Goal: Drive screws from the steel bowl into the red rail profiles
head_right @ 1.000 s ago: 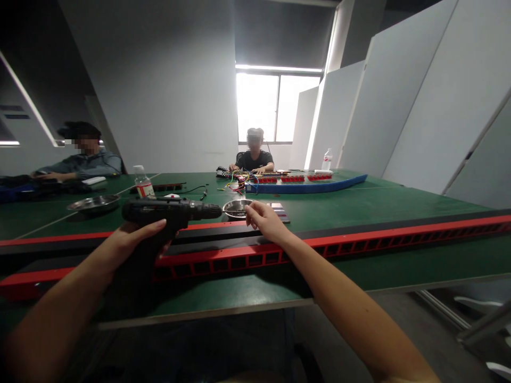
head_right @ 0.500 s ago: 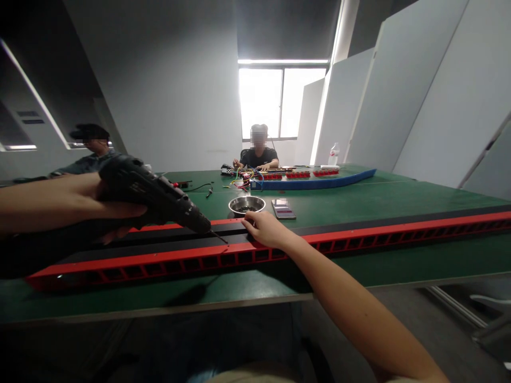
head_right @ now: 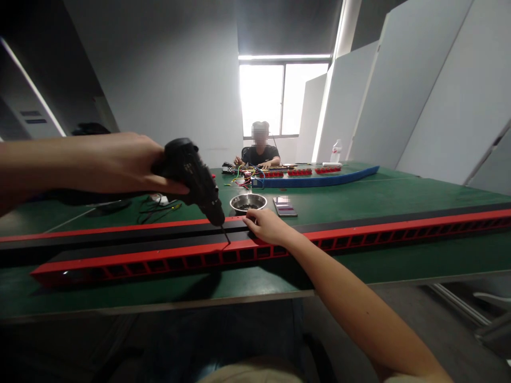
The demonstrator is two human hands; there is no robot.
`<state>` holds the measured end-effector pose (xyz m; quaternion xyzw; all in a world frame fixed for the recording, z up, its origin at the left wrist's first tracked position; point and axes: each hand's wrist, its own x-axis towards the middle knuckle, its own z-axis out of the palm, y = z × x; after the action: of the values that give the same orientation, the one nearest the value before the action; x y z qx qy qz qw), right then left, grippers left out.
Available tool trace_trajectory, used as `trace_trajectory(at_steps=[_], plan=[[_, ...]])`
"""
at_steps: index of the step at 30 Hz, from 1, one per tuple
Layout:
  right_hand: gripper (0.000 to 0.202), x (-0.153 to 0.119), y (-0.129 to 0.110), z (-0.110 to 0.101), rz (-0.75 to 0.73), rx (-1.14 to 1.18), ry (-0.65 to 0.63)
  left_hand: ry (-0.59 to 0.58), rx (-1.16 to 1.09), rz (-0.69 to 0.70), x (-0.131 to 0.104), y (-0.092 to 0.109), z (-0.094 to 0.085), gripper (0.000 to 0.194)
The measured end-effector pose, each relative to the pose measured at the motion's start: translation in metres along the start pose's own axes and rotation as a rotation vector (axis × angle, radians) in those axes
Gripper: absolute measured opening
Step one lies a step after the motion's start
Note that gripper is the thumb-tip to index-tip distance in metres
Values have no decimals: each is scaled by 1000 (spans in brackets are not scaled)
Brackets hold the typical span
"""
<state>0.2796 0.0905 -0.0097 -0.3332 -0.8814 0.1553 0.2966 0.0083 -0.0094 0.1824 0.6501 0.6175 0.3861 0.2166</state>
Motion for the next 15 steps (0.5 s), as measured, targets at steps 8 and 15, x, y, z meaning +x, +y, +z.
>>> trace_trajectory(at_steps=[8, 15], plan=[[29, 0, 3, 1, 23, 65, 12, 74, 603, 518, -10, 25, 48, 48], [25, 1, 3, 2, 14, 40, 17, -14, 720, 500, -6, 41, 55, 26]])
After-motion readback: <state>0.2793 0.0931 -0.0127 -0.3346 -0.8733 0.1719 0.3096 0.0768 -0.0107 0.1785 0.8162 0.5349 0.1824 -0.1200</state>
